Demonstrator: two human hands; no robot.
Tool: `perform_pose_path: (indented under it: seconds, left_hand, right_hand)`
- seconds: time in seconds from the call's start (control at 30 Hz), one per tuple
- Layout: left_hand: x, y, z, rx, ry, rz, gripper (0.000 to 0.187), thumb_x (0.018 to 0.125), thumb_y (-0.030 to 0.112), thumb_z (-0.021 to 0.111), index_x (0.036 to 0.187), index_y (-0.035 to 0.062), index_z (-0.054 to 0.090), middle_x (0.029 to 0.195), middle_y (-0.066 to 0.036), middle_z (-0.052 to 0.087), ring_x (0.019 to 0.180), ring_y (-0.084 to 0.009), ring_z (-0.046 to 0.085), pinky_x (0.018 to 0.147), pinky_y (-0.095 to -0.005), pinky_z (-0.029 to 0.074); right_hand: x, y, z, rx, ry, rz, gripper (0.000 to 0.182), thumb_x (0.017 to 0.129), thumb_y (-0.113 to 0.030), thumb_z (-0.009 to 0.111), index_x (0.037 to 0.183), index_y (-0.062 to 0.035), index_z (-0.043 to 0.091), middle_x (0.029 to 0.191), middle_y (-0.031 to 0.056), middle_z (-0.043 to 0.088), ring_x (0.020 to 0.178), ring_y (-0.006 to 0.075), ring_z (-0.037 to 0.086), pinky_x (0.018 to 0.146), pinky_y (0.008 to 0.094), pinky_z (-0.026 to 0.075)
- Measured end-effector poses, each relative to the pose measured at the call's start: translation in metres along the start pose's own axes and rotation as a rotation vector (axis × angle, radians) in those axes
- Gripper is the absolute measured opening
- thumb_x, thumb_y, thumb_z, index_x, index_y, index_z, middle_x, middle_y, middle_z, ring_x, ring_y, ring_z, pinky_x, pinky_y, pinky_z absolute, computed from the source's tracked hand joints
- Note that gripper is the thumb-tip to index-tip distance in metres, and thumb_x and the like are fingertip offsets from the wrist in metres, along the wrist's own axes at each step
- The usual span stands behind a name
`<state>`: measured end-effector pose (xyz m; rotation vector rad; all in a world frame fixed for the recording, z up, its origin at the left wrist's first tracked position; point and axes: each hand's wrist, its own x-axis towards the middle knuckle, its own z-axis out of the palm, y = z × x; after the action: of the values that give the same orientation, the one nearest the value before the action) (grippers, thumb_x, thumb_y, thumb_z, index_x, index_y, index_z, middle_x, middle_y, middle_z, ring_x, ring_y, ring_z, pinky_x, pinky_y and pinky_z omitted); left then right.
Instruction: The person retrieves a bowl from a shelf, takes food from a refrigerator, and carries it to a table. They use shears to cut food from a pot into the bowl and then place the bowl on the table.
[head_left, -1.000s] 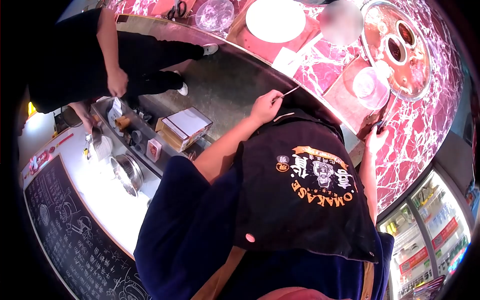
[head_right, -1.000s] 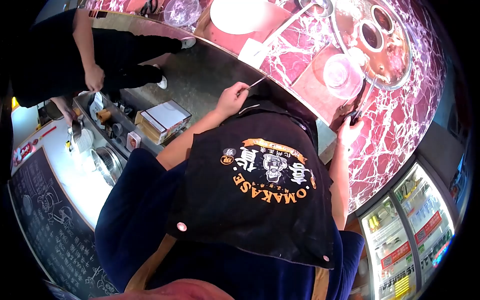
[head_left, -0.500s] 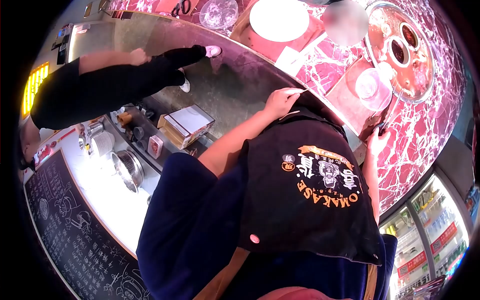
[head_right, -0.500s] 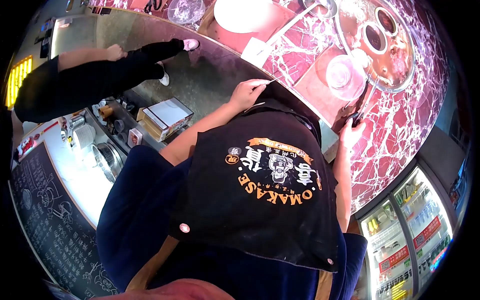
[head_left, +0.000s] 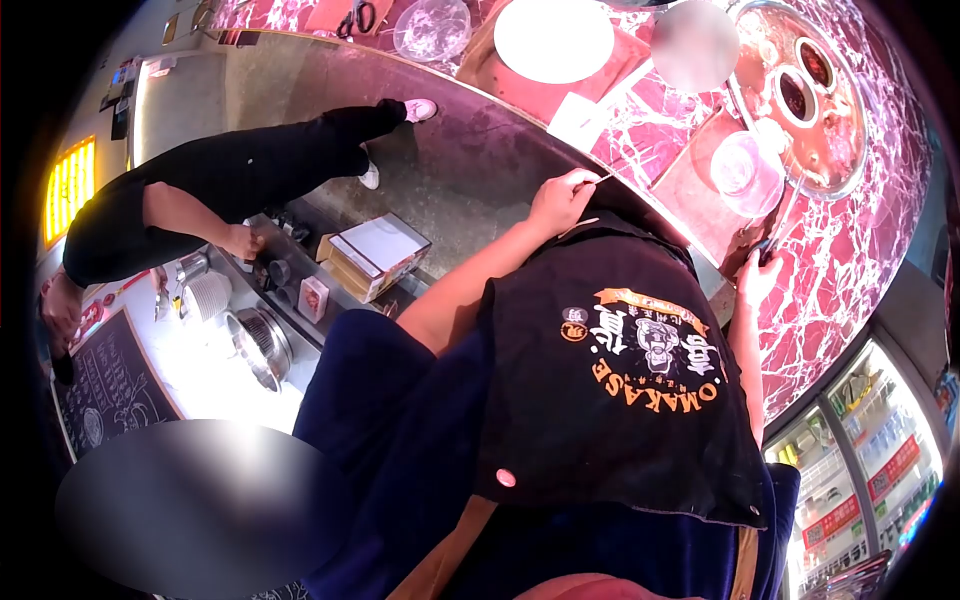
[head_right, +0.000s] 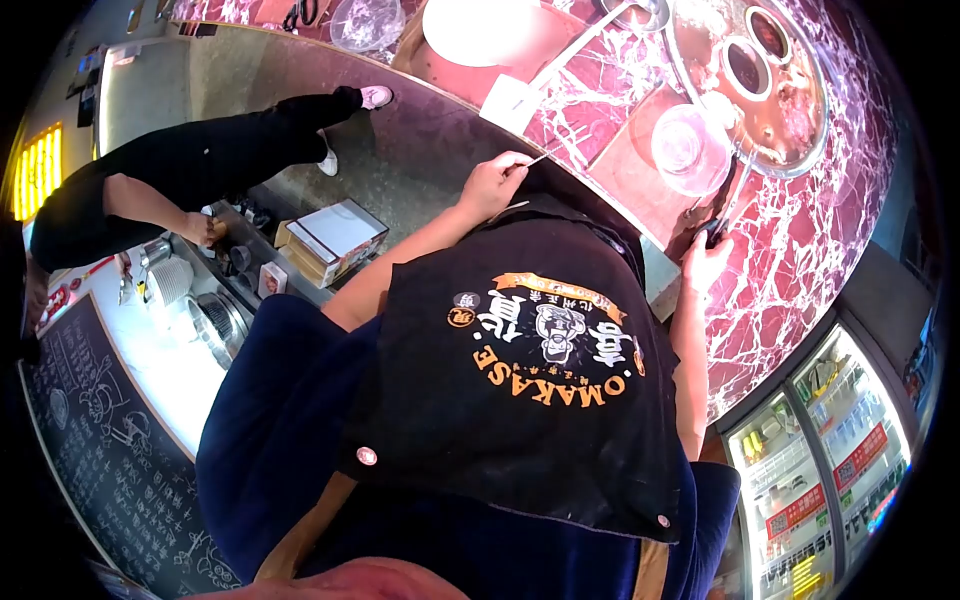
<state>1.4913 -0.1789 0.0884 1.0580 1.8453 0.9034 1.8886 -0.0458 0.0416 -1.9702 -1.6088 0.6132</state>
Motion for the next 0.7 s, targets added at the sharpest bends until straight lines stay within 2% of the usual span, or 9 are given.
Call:
perform_pose_path:
  seconds: [0.27, 0.33, 0.4, 0.43, 0.47, 0.53, 0.6, 0.67, 0.7]
  left_hand:
    - [0.007, -0.001, 0.002, -0.051, -0.005, 0.098, 0.021, 0.093, 0.016, 0.063, 0.11, 0.0049, 0.067, 0.083, -0.01, 0.069, 0.067, -0.0142, 0.062, 0.065, -0.0294, 0.049]
    - [0.006, 0.009, 0.001, -0.026, -0.05, 0.017, 0.022, 0.093, 0.016, 0.062, 0.11, 0.0037, 0.067, 0.087, -0.01, 0.07, 0.071, -0.0152, 0.063, 0.069, -0.0284, 0.05]
    - [0.012, 0.004, 0.012, -0.064, -0.007, 0.147, 0.02, 0.094, 0.014, 0.061, 0.11, 0.0034, 0.069, 0.091, -0.01, 0.071, 0.079, -0.0138, 0.064, 0.074, -0.0271, 0.051]
    - [0.015, 0.009, 0.016, -0.107, -0.018, 0.151, 0.02, 0.094, 0.012, 0.061, 0.11, 0.0028, 0.069, 0.091, -0.009, 0.071, 0.079, -0.0124, 0.063, 0.074, -0.0273, 0.051]
    - [0.022, 0.011, 0.022, -0.102, 0.004, 0.216, 0.021, 0.094, 0.01, 0.061, 0.111, 0.0022, 0.069, 0.093, -0.006, 0.071, 0.078, -0.011, 0.062, 0.073, -0.0263, 0.05]
    - [0.031, 0.028, 0.028, -0.235, -0.039, 0.077, 0.022, 0.095, 0.011, 0.061, 0.114, 0.0021, 0.068, 0.088, 0.0, 0.066, 0.073, -0.008, 0.058, 0.067, -0.0237, 0.048]
    - [0.045, 0.035, 0.03, -0.283, -0.108, 0.088, 0.024, 0.098, 0.011, 0.058, 0.119, 0.0031, 0.065, 0.084, 0.0, 0.063, 0.068, -0.0055, 0.054, 0.061, -0.0214, 0.045]
    - [0.062, 0.063, 0.032, -0.22, -0.111, 0.106, 0.024, 0.098, 0.01, 0.057, 0.119, 0.0018, 0.064, 0.083, 0.0, 0.063, 0.067, -0.0057, 0.054, 0.061, -0.0216, 0.046]
    - [0.066, 0.081, 0.034, -0.365, -0.149, 0.009, 0.024, 0.098, 0.008, 0.057, 0.12, 0.001, 0.064, 0.082, 0.0, 0.063, 0.066, -0.0058, 0.054, 0.061, -0.0216, 0.046]
  right_hand:
    - [0.0, -0.008, -0.005, 0.014, -0.053, 0.046, 0.041, 0.089, -0.019, 0.066, 0.119, 0.0046, 0.052, 0.104, 0.0195, 0.065, 0.095, 0.028, 0.064, 0.089, 0.0382, 0.049]
    - [-0.004, -0.026, -0.011, -0.025, -0.051, 0.07, 0.043, 0.087, -0.019, 0.067, 0.121, 0.0044, 0.052, 0.105, 0.0196, 0.064, 0.093, 0.0313, 0.064, 0.087, 0.04, 0.05]
    - [-0.001, -0.018, -0.017, -0.102, -0.135, 0.025, 0.051, 0.087, -0.023, 0.066, 0.128, 0.0035, 0.052, 0.114, 0.0226, 0.062, 0.102, 0.0358, 0.063, 0.093, 0.0432, 0.047]
    - [0.0, -0.002, -0.015, -0.043, -0.071, -0.019, 0.036, 0.09, -0.014, 0.065, 0.12, 0.0033, 0.054, 0.106, 0.0175, 0.063, 0.099, 0.0273, 0.062, 0.087, 0.0387, 0.049]
    - [0.003, -0.006, -0.026, -0.137, -0.116, 0.07, 0.037, 0.09, -0.013, 0.065, 0.121, 0.0021, 0.052, 0.106, 0.0158, 0.064, 0.098, 0.0252, 0.062, 0.087, 0.0383, 0.049]
    - [0.013, -0.017, -0.045, -0.198, -0.065, 0.004, 0.04, 0.088, -0.007, 0.065, 0.124, -0.0002, 0.049, 0.101, 0.0134, 0.065, 0.092, 0.021, 0.064, 0.083, 0.0343, 0.051]
    - [0.026, -0.059, -0.075, -0.193, -0.063, 0.148, 0.043, 0.087, -0.004, 0.065, 0.127, -0.0038, 0.049, 0.099, 0.0126, 0.066, 0.091, 0.0194, 0.064, 0.082, 0.0329, 0.051]
    - [0.054, -0.063, -0.097, 0.044, -0.074, 0.078, 0.046, 0.086, -0.004, 0.065, 0.129, -0.007, 0.049, 0.101, 0.0135, 0.067, 0.093, 0.0202, 0.064, 0.083, 0.0333, 0.051]
    - [0.068, -0.074, -0.115, 0.038, -0.091, 0.057, 0.045, 0.086, -0.005, 0.065, 0.128, -0.0064, 0.049, 0.103, 0.0144, 0.067, 0.094, 0.021, 0.065, 0.084, 0.0334, 0.051]
